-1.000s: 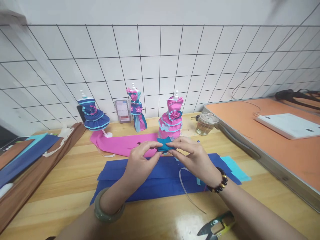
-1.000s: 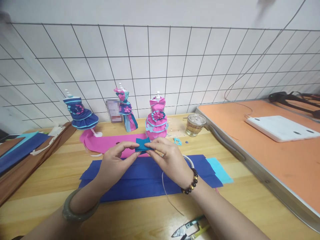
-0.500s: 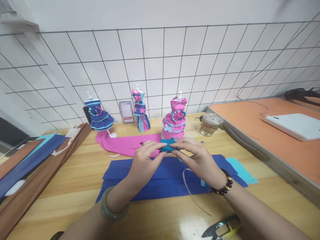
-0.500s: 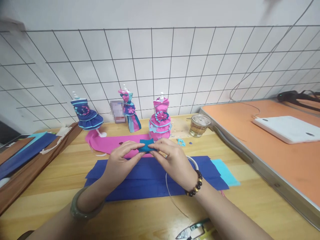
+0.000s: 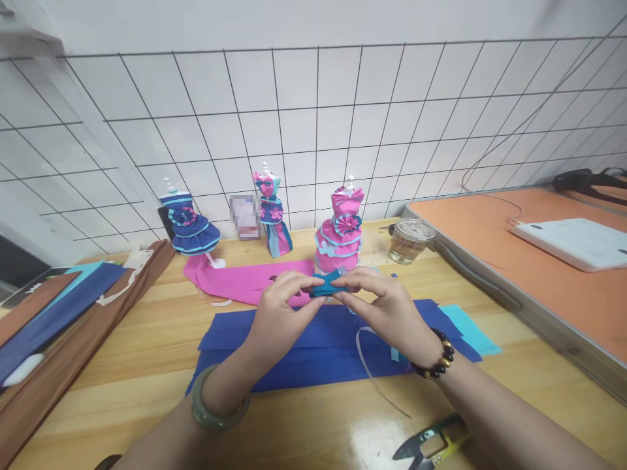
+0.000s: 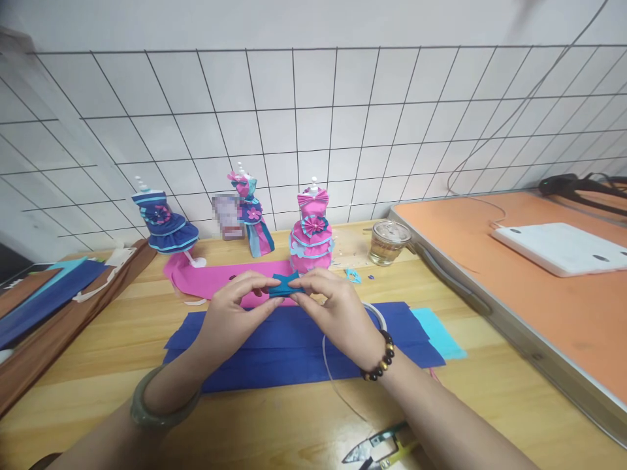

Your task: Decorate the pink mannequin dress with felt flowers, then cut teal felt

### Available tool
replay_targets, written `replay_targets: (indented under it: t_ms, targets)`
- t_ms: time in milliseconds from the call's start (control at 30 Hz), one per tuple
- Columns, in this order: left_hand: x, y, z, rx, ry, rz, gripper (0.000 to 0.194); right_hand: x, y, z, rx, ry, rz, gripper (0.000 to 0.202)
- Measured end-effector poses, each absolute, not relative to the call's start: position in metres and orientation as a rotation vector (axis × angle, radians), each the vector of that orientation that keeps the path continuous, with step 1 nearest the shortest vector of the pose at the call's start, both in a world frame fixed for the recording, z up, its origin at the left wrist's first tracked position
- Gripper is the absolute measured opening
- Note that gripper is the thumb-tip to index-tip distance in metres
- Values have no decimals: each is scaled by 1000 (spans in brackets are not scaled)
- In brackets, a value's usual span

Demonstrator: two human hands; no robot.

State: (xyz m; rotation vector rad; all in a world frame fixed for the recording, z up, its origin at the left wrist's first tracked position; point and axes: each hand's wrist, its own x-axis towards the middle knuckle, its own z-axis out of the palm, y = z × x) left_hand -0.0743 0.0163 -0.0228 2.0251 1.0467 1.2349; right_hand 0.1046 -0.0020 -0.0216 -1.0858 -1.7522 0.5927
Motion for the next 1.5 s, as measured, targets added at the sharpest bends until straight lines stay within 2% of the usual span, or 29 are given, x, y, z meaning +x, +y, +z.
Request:
replay_targets:
  t_ms: [133,233,333,533,900,967,1100,1233,1367,1500]
  targets:
    - [-74,20,-22,1611,978,1116,45,106,3,-23,-1118,-1363,1158,17]
    - [-74,22,-19,1414,906,1114,45,109,8,-26,-1057,-1046,1464,21]
    - [-74,23,-17,1384,916,1186,39,111,10,-29,-968,-884,1610,22]
    - [-70,17,-18,1423,923,1130,56,110,10,-32,-851,-899,1671,20]
    - [-66,3,-18,1650,993,1299,46,103,6,-31,-856,-1087,1542,18]
    - [-68,3,-19,1787,1039,1348,46,104,5,-29,-849,-1178,1477,23]
    - [-71,3,-20,2181,1109,1430,46,107,2,-24,-914,-1463,1179,34]
    - [-73,3,-22,2432,1004,1460,52,109,-1,-18,-942,-1696,779,11]
    - [-72,7,-23,2146,1044,1470,53,111,-4,-14,-894,-1751,548,13]
    - [-71,12,-16,1450,955,1149,45,112,-7,-13,-833,-1777,424,19]
